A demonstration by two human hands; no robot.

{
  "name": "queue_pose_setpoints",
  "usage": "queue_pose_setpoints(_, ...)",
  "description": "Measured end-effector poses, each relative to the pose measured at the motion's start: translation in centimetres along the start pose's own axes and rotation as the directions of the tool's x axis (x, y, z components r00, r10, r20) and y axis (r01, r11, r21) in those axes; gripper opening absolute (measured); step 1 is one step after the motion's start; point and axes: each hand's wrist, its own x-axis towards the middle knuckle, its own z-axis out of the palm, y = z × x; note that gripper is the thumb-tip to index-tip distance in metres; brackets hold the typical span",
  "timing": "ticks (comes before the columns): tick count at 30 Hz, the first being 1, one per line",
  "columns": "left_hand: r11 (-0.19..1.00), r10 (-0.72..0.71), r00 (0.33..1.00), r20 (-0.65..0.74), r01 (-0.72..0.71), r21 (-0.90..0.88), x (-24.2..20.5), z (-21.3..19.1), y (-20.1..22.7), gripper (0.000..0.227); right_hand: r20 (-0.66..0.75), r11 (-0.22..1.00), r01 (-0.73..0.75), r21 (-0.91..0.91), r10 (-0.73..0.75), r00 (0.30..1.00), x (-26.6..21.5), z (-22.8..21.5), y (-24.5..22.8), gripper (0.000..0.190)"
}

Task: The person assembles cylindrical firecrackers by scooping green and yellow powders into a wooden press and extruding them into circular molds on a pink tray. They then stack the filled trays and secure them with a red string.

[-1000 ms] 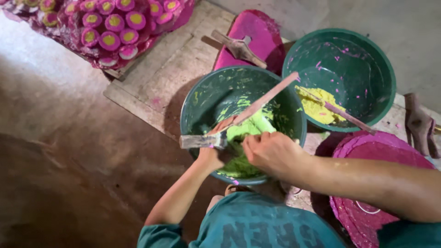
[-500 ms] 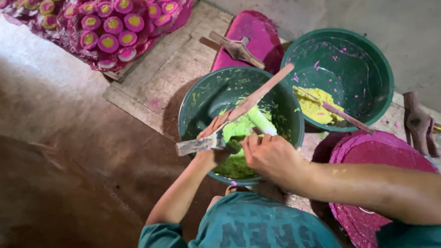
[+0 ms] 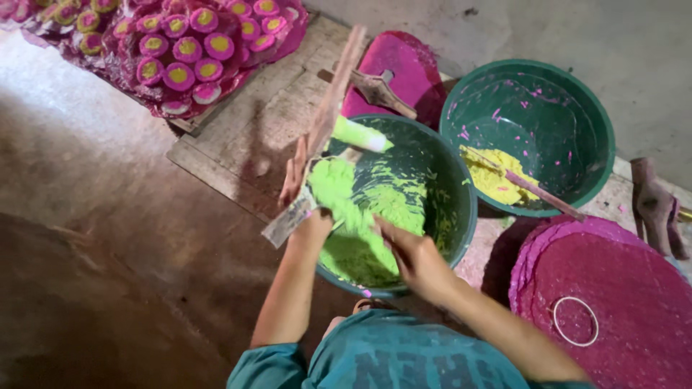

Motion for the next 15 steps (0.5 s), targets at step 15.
queue_pose_setpoints(15,0.982,-0.013,0.998,0.054,0.003,0.191,1.3,3.6,-1.5,0.075,-0.051,0.997,-0.062,0.051,0.064,0.997,1.0,1.0,5.0,0.042)
